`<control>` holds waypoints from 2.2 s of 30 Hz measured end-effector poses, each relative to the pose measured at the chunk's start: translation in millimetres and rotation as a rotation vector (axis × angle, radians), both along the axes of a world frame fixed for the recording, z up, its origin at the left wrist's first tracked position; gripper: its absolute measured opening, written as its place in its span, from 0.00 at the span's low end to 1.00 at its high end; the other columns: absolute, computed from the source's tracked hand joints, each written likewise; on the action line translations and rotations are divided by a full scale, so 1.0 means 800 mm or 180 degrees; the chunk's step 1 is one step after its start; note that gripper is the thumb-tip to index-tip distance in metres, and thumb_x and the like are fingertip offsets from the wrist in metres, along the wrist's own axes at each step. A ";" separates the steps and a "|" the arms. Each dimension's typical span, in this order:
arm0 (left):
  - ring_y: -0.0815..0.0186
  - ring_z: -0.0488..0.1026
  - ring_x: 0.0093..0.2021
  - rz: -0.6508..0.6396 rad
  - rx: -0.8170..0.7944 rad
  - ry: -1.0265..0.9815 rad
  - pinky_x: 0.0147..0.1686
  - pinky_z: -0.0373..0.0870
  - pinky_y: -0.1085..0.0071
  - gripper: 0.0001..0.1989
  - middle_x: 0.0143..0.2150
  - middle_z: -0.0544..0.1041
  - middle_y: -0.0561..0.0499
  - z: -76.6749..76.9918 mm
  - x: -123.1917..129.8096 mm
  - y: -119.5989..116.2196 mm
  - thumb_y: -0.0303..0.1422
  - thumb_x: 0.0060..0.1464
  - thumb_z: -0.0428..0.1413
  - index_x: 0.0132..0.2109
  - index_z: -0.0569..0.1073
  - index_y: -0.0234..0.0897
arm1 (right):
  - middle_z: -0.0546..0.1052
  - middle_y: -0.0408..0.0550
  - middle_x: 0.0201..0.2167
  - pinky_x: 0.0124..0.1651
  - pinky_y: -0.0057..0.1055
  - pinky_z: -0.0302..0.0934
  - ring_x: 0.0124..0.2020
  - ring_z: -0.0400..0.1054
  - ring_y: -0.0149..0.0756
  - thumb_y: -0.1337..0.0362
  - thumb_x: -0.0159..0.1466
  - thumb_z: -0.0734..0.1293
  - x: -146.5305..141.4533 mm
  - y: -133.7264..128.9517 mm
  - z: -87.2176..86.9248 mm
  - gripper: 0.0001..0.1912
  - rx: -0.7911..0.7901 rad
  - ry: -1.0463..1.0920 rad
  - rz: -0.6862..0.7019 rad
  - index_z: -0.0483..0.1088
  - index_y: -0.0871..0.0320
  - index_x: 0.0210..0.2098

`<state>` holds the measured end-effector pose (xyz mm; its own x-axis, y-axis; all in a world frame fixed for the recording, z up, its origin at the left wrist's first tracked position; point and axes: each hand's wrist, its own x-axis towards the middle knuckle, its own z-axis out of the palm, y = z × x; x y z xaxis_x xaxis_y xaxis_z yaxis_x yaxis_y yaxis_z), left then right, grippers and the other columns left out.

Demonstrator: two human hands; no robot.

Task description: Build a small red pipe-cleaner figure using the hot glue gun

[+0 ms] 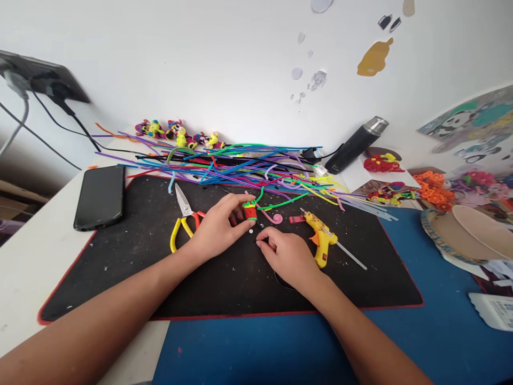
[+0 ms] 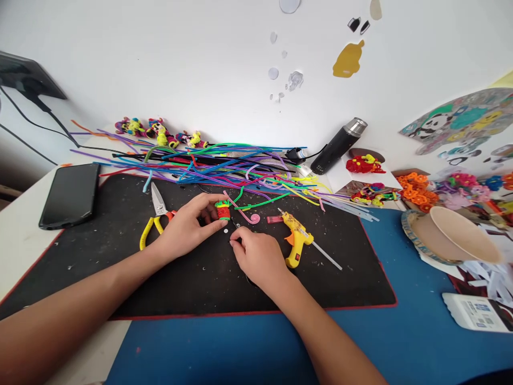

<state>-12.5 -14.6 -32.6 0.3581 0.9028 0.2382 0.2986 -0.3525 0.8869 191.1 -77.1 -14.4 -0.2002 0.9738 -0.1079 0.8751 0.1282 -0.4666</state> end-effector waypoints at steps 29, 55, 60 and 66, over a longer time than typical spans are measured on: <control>0.64 0.74 0.37 -0.0077 0.0095 0.0249 0.38 0.74 0.66 0.21 0.42 0.74 0.51 0.002 0.002 -0.001 0.33 0.62 0.61 0.61 0.75 0.45 | 0.60 0.34 0.18 0.30 0.29 0.53 0.20 0.58 0.30 0.63 0.70 0.65 -0.007 0.001 0.002 0.07 0.0697 0.1063 -0.0420 0.75 0.53 0.37; 0.63 0.74 0.38 -0.0354 0.0261 0.0415 0.40 0.74 0.65 0.20 0.44 0.74 0.50 -0.001 0.001 -0.003 0.33 0.64 0.59 0.62 0.74 0.46 | 0.62 0.35 0.18 0.29 0.28 0.56 0.20 0.59 0.29 0.60 0.72 0.65 -0.017 0.013 -0.001 0.10 0.1262 0.1026 -0.0534 0.78 0.55 0.40; 0.63 0.73 0.37 -0.0255 0.0176 0.0378 0.38 0.73 0.66 0.21 0.42 0.72 0.51 -0.004 0.000 -0.001 0.32 0.63 0.59 0.62 0.74 0.45 | 0.62 0.34 0.18 0.29 0.29 0.55 0.20 0.59 0.30 0.60 0.72 0.66 -0.004 0.000 0.002 0.08 0.0803 0.1000 -0.0439 0.78 0.53 0.40; 0.64 0.73 0.36 -0.0225 0.0119 0.0329 0.38 0.74 0.65 0.21 0.42 0.72 0.51 -0.002 0.001 -0.001 0.33 0.62 0.61 0.61 0.74 0.44 | 0.66 0.34 0.19 0.30 0.30 0.52 0.21 0.61 0.30 0.63 0.70 0.68 0.009 -0.011 -0.002 0.06 0.0253 0.0519 -0.0203 0.78 0.53 0.40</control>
<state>-11.5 -15.2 -34.5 0.4450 0.8656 0.2298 0.3610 -0.4082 0.8385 198.7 -85.6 -16.2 -0.1462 0.9893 -0.0012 0.7963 0.1170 -0.5935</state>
